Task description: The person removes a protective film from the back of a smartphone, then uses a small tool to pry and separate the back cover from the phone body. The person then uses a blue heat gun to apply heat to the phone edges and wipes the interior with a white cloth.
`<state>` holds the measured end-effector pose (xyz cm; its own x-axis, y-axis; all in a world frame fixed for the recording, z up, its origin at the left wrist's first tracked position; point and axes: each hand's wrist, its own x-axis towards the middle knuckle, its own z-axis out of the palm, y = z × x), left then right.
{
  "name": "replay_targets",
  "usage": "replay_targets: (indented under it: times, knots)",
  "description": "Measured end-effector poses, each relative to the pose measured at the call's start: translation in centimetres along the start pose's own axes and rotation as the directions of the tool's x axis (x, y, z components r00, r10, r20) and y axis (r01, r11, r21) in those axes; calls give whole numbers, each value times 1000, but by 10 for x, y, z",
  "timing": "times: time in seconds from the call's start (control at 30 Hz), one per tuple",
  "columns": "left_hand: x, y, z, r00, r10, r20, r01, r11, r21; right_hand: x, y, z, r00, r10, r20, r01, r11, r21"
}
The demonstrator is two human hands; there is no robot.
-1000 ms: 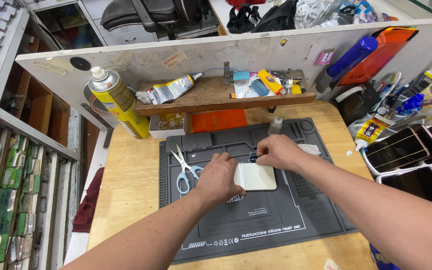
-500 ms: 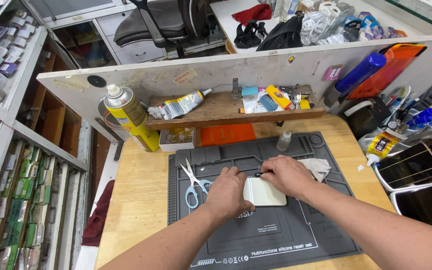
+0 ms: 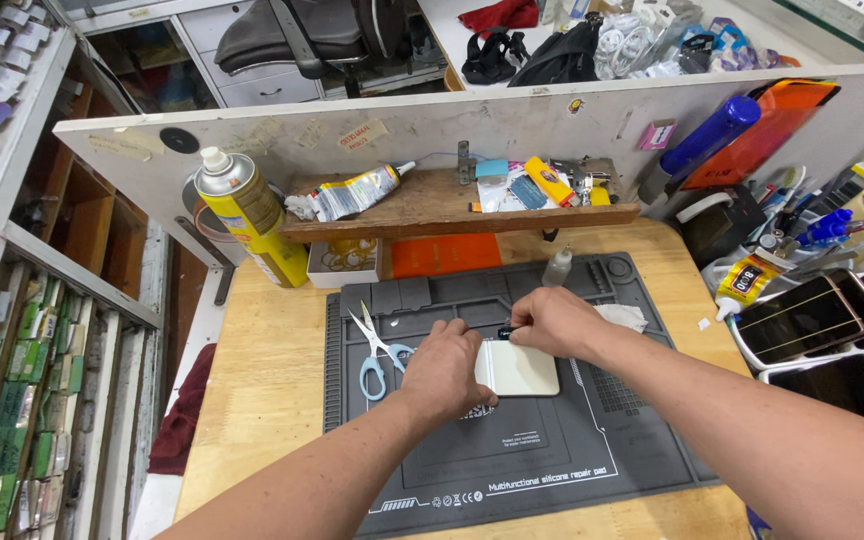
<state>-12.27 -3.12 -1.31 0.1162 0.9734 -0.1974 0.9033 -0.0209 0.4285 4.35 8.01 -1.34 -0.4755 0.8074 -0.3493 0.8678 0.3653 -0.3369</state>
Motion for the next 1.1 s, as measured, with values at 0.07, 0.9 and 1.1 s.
replay_targets:
  times: [0.07, 0.9, 1.1]
  knots:
    - [1, 0, -1, 1000, -10, 19, 10, 1000, 19, -10, 3, 4, 995, -65, -71, 63, 998, -26]
    - [2, 2, 2, 1000, -3, 23, 2, 999, 37, -16, 14, 21, 980, -72, -185, 73, 997, -1]
    - [-1, 4, -1, 1000, 10, 18, -10, 1000, 29, -19, 24, 21, 974, -67, -215, 70, 998, 5]
